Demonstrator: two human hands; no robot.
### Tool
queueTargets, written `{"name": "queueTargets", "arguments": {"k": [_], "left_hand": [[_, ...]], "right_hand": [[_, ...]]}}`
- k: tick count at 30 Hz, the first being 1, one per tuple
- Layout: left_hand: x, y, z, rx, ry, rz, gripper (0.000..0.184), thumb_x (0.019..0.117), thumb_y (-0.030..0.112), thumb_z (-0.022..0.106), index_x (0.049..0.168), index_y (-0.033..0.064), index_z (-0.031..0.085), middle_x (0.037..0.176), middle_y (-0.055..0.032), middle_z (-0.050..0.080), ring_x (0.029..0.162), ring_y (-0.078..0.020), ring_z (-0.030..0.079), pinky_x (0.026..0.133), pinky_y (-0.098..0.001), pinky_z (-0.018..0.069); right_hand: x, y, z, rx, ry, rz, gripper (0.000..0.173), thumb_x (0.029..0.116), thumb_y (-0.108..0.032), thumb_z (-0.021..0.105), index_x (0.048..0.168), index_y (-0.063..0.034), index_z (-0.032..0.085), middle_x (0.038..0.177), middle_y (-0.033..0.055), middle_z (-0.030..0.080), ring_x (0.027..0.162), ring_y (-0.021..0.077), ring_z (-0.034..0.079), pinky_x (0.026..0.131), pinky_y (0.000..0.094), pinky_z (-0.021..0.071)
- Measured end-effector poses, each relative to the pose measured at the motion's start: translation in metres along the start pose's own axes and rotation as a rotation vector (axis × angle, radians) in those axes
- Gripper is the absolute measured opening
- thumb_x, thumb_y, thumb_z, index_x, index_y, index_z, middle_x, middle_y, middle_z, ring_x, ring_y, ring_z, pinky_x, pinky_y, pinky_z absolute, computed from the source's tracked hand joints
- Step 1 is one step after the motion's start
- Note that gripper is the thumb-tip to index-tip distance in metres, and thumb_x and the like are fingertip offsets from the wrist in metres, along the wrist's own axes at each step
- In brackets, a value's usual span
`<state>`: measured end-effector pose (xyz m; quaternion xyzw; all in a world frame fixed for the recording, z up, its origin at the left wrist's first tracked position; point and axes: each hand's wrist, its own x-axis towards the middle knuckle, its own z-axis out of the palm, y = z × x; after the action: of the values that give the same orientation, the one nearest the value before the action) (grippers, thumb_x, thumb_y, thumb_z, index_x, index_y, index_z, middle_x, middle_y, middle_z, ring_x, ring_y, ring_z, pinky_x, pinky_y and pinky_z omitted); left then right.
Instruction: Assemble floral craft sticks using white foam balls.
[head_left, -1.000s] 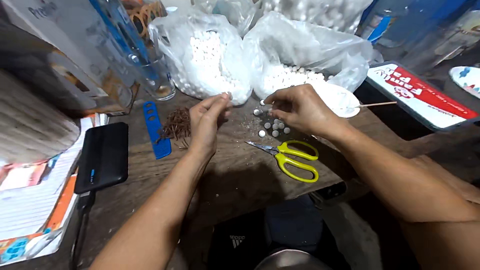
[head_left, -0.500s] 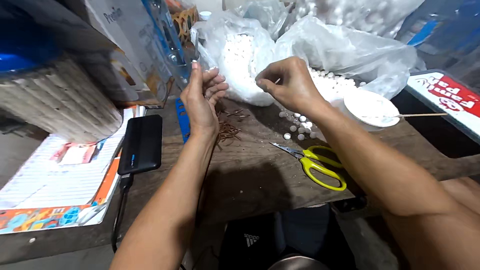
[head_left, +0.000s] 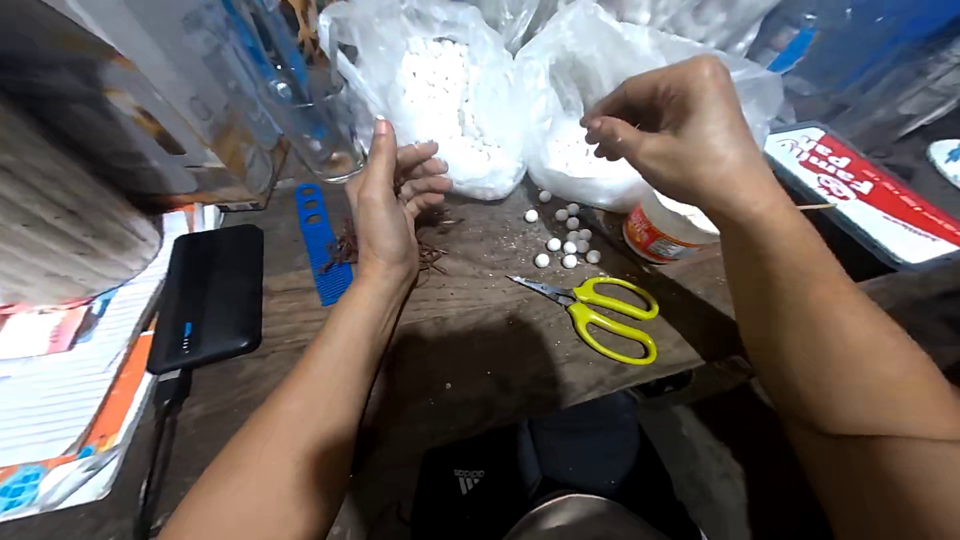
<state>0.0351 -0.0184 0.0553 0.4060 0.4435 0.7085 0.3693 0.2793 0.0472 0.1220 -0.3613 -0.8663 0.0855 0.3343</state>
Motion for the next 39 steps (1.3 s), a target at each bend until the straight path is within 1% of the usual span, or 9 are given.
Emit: {"name": "queueTargets", "arguments": {"k": [7,11,14,20,25,28,31,33,39], "left_hand": [[-0.002,-0.006,-0.001,0.052,-0.054,0.076,0.054,0.1129,0.031,0.021,0.100,0.0079,0.068,0.083,0.0050,0.073,0.075,-0.0059,0.070,0.071,-0.0236,0.0584],[0.001,-0.008,-0.003,0.080,-0.048,0.072,0.051,0.1125,0.031,0.025,0.101,0.0075,0.069,0.083,0.0047,0.073,0.075,-0.0058,0.070,0.071,-0.0235,0.0580],[0.000,-0.010,-0.003,0.101,-0.072,0.100,0.049,0.1116,0.029,0.027,0.100,0.0078,0.069,0.084,0.0060,0.073,0.075,-0.0051,0.070,0.071,-0.0230,0.0580],[0.000,-0.007,-0.001,0.102,-0.054,0.137,0.045,0.1112,0.025,0.030,0.100,0.0054,0.069,0.083,0.0057,0.072,0.073,-0.0034,0.069,0.069,-0.0216,0.0576],[0.001,-0.004,-0.004,0.077,0.056,0.176,0.043,0.1122,0.025,0.032,0.105,0.0034,0.068,0.082,0.0048,0.071,0.070,-0.0040,0.067,0.066,-0.0212,0.0570],[-0.007,-0.003,-0.009,0.124,0.048,0.188,0.048,0.1127,0.039,0.032,0.114,0.0062,0.066,0.088,0.0052,0.070,0.071,-0.0028,0.065,0.069,-0.0199,0.0553],[-0.008,-0.006,-0.014,0.158,0.029,0.175,0.052,0.1118,0.047,0.033,0.117,0.0076,0.067,0.090,0.0028,0.070,0.071,-0.0046,0.065,0.068,-0.0212,0.0552],[-0.007,-0.004,-0.015,0.160,0.031,0.149,0.053,0.1123,0.045,0.031,0.118,0.0060,0.067,0.090,0.0021,0.071,0.069,-0.0044,0.064,0.067,-0.0211,0.0544],[-0.009,-0.007,-0.011,0.179,0.014,0.149,0.051,0.1135,0.038,0.031,0.115,0.0025,0.067,0.086,0.0020,0.069,0.066,-0.0022,0.062,0.064,-0.0187,0.0528]], "right_hand": [[-0.019,0.004,0.022,-0.022,-0.167,-0.019,0.020,0.0992,-0.012,0.063,0.107,0.0031,0.073,0.098,0.0181,0.073,0.089,0.0264,0.072,0.084,0.0456,0.0576],[-0.034,0.014,0.063,0.003,-0.415,-0.345,0.030,0.0937,-0.024,0.070,0.118,-0.0055,0.075,0.124,0.0154,0.069,0.117,0.0320,0.064,0.100,0.0480,0.0520],[-0.042,0.032,0.074,-0.080,-0.391,-0.442,0.023,0.0964,-0.015,0.064,0.112,-0.0034,0.077,0.126,0.0186,0.069,0.124,0.0371,0.062,0.103,0.0500,0.0503],[-0.027,0.030,0.066,-0.125,-0.250,-0.375,0.020,0.0977,-0.011,0.063,0.107,0.0005,0.077,0.117,0.0205,0.071,0.114,0.0396,0.066,0.093,0.0528,0.0539],[0.055,-0.023,0.083,0.073,-0.048,-0.200,0.026,0.1025,-0.009,0.055,0.109,0.0071,0.073,0.105,0.0228,0.073,0.098,0.0329,0.071,0.093,0.0471,0.0538],[0.111,-0.031,0.116,-0.053,-0.203,0.022,0.035,0.1044,-0.013,0.054,0.127,0.0124,0.061,0.125,0.0317,0.062,0.121,0.0439,0.060,0.106,0.0539,0.0453],[0.135,-0.024,0.145,-0.128,-0.291,0.134,0.063,0.1035,-0.036,0.060,0.155,-0.0045,0.042,0.142,0.0340,0.049,0.134,0.0511,0.047,0.104,0.0633,0.0435],[0.138,-0.021,0.151,-0.238,-0.289,0.116,0.060,0.1037,-0.046,0.055,0.153,-0.0124,0.047,0.143,0.0320,0.050,0.134,0.0512,0.046,0.097,0.0643,0.0460],[0.135,-0.009,0.146,-0.332,-0.252,-0.013,0.048,0.1098,-0.041,0.041,0.128,-0.0009,0.060,0.120,0.0284,0.063,0.110,0.0473,0.064,0.086,0.0619,0.0496]]}}
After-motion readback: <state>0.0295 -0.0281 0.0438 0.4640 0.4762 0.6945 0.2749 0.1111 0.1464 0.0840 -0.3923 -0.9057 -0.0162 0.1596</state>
